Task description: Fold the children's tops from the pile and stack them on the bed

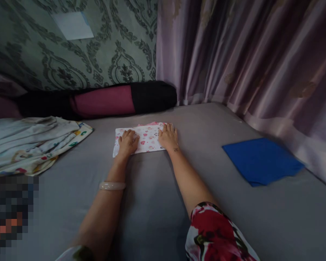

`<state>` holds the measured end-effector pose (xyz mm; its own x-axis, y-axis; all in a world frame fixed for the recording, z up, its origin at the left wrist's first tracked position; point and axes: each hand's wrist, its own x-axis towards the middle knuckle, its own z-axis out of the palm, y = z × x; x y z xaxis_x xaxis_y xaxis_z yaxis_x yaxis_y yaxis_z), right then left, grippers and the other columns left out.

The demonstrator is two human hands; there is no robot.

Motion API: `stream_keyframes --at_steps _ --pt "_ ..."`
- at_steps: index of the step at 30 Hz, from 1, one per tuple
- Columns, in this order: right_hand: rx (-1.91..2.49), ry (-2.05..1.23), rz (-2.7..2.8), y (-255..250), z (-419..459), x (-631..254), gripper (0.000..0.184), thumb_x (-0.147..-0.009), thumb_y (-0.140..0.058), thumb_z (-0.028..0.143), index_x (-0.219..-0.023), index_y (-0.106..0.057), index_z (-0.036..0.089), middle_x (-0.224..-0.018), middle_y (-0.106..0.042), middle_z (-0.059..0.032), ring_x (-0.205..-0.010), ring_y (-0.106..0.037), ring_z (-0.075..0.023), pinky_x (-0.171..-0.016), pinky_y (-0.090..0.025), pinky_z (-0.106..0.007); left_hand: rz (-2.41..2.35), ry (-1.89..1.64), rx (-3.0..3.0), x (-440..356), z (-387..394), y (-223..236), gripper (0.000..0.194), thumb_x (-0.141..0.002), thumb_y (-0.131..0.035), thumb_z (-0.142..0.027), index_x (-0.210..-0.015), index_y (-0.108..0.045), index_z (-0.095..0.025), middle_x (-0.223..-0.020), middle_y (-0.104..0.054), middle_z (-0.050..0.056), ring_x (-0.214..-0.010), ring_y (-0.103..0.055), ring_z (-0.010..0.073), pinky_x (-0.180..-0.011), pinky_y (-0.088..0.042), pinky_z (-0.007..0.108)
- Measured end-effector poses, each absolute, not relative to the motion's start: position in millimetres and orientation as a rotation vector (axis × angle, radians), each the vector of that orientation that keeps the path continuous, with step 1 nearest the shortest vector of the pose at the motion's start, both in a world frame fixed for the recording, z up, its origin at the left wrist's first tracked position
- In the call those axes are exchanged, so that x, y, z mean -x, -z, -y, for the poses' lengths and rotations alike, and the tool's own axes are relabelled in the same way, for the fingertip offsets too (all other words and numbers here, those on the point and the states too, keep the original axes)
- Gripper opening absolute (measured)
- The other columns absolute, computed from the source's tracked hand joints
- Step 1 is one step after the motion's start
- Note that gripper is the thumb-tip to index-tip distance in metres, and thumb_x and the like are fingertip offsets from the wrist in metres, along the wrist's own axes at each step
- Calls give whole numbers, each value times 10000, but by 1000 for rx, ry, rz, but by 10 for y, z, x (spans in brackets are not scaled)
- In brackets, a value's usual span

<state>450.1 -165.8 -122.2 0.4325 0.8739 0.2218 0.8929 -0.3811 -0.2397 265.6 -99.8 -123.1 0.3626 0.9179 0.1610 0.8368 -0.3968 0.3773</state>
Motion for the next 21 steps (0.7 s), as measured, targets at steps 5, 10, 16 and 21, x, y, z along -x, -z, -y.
stream_keyframes --at_steps 5,10,16,21 --pt "2385 110 1537 1257 1660 -4504 579 -990 -235 360 -1438 -401 33 -1517 -376 -180 -1409 -291 -299 -1128 -217 -452 -1670 -451 -2439 -2647 996 1289 549 -961 -333 -411 -1414 -463 -130 -1538 -351 164 -1444 -256 327 -1164 -210 499" --pt "2377 112 1535 1247 1665 -4501 582 -984 -243 353 -1442 -389 25 -1517 -372 -187 -1410 -289 -297 -1126 -222 -437 -1717 -437 -2515 -2691 1023 1325 568 -974 -270 -413 -1444 -436 -142 -1537 -354 159 -1436 -276 335 -1153 -225 508" --pt "2386 132 1541 1273 1642 -4507 565 -982 -269 341 -1427 -413 24 -1503 -392 -190 -1407 -295 -308 -1114 -243 -442 -1741 -455 -2580 -2715 1073 1271 539 -972 -288 -395 -1413 -468 -146 -1485 -427 180 -1380 -363 346 -1100 -297 507" --pt "2394 167 1631 1208 1603 -4571 531 -979 -314 335 -1351 -510 10 -1425 -484 -208 -1338 -394 -334 -1065 -318 -428 -1644 -378 -2631 -2697 923 1121 514 -949 -357 -474 -1215 -616 -118 -1236 -611 219 -1207 -521 354 -1000 -398 477"
